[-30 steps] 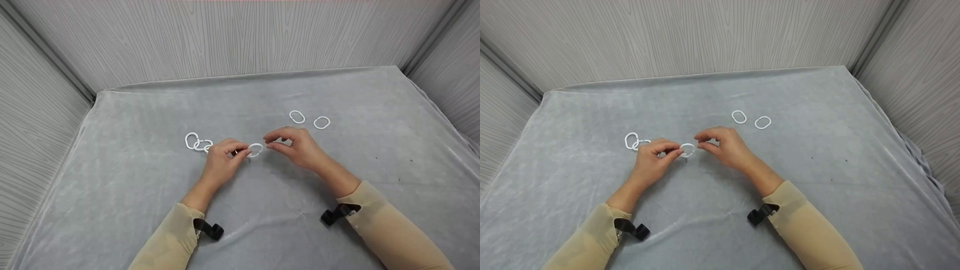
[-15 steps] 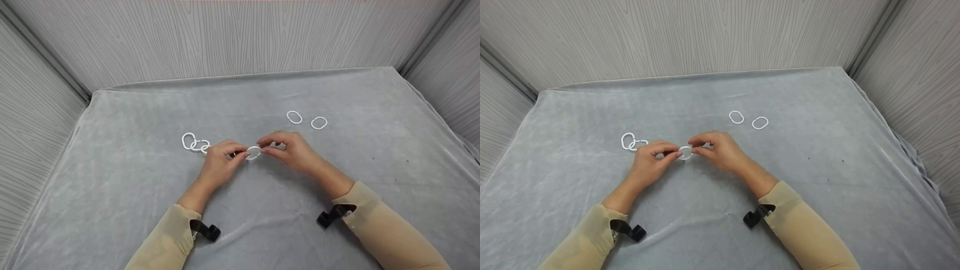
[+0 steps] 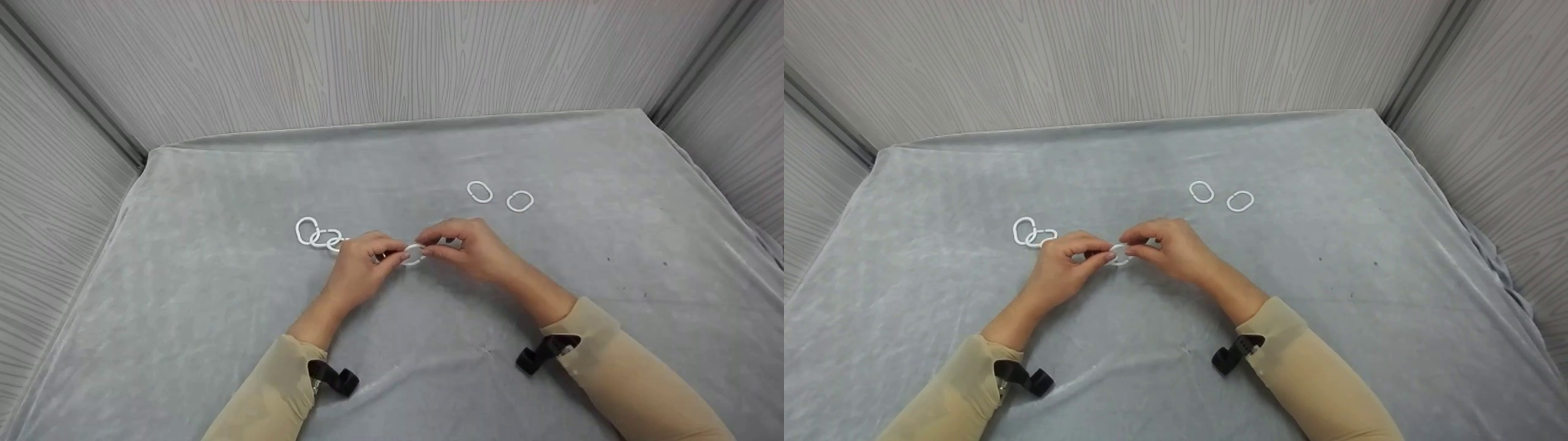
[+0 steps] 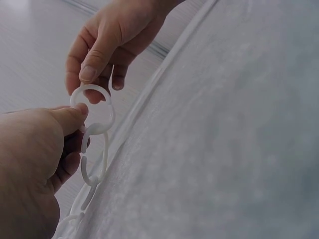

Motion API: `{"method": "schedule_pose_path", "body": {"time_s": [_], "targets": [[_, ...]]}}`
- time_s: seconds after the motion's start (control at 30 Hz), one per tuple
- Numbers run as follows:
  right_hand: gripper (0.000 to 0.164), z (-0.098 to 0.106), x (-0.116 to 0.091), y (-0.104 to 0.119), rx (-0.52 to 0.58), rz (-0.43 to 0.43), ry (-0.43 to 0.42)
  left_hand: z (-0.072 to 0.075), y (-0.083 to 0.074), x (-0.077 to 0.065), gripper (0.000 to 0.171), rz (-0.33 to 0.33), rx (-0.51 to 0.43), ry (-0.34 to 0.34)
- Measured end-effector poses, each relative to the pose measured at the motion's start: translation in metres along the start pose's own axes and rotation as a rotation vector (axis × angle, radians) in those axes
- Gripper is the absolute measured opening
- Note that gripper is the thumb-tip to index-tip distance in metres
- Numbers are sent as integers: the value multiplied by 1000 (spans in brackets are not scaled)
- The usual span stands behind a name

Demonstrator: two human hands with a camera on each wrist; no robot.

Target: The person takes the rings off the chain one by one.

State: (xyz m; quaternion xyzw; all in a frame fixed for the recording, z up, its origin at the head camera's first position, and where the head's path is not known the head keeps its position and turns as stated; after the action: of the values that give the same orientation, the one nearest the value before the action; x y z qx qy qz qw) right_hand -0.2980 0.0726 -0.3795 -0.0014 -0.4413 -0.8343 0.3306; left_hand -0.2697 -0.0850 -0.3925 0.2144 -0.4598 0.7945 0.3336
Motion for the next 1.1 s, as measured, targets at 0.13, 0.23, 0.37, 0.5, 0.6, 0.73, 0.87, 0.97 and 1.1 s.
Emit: {"method": "schedule_pose_path", "body": {"time_s": [0.13, 0.23, 0.37, 0.5, 0.6, 0.73, 0.87, 0.97, 1.1], "targets": [[14, -1, 0, 1, 13, 4, 7, 0, 0, 0, 7, 4, -1, -1], [14, -1, 0, 2, 16, -3, 12, 0, 1, 1, 7, 10, 1, -1], [13, -2, 0, 1, 19, -18, 22, 0, 1, 1, 8, 10, 3, 1], [14, -4, 0, -1, 16, -34, 38, 1, 0, 1, 8, 1, 2, -7], [15, -5, 0, -1, 5, -39, 56, 1, -1, 1, 8, -3, 4, -10], [17, -7, -1, -3, 5, -39, 76, 0, 0, 1, 8, -8, 11, -9], [17, -9, -2, -5, 23, -52, 90, 0, 0, 0, 9, -9, -6, -8], [17, -11, -2, -7, 33, -69, 99, 0, 0, 0, 9, -6, -28, -7], [15, -11, -1, -8, 37, -86, 100, 0, 1, -1, 10, 4, -34, -7]]}}
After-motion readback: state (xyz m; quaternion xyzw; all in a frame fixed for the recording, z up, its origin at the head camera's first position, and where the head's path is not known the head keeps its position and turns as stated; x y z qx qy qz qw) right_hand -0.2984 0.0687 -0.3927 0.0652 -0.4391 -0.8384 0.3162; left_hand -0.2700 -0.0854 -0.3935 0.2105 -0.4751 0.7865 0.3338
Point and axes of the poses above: each hand's wrist, its own x-axis towards the middle knuckle, its own z-axis out of the back of the hand, y = z × x, the point moved 10 cm from there along x, towards the middle knuckle, and after that the axes turned 9 degrees about -z, right-handed, at the moved point
